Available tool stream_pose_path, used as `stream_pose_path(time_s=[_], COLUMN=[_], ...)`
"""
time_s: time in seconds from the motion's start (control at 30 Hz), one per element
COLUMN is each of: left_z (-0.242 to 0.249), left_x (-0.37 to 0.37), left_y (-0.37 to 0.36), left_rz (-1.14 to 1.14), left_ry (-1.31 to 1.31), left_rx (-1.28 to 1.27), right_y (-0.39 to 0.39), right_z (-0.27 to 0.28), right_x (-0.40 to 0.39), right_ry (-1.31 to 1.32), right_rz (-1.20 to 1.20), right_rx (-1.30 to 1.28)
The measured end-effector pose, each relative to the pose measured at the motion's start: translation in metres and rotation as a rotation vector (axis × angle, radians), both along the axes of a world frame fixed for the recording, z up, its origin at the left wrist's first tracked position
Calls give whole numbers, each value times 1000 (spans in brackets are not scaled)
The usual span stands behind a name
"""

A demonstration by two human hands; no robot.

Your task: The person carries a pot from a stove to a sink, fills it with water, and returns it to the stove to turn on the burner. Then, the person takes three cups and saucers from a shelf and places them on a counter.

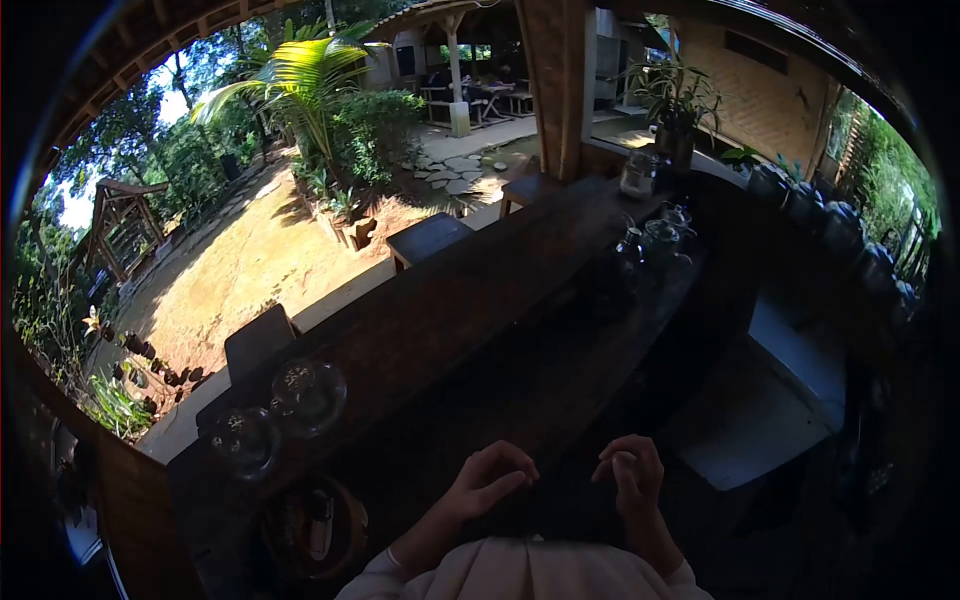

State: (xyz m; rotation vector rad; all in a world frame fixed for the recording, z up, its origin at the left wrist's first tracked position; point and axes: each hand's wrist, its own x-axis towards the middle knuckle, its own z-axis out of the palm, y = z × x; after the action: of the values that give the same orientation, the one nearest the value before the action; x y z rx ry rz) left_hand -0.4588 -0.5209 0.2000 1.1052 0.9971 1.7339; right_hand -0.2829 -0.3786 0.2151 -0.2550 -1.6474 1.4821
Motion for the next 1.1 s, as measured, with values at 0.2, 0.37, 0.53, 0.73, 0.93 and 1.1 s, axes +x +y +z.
stream_pose_path(time_s=[0.2, 0.37, 0.53, 0.73, 0.93, 1.1], left_z=[-1, -1, -5, -11, -6, -5], left_x=[60, 149, 238, 327, 433, 516], left_y=[79, 121, 125, 128, 130, 110], left_rz=[-325, -670, -949, -1218, -1448, -1702], left_ry=[-22, -51, -62, -63, -22, -42], left_rx=[91, 86, 20, -42, -31, -14], right_y=[-5, -39, -90, -162, -232, -271], right_z=[1, 2, 3, 1, 4, 1], right_x=[112, 214, 292, 342, 374, 394], right_ry=[-48, -65, -51, 110, 158, 162], right_rz=[-388, -712, -984, -1177, -1489, -1729], right_rx=[67, 44, -52, -185, -215, -199])
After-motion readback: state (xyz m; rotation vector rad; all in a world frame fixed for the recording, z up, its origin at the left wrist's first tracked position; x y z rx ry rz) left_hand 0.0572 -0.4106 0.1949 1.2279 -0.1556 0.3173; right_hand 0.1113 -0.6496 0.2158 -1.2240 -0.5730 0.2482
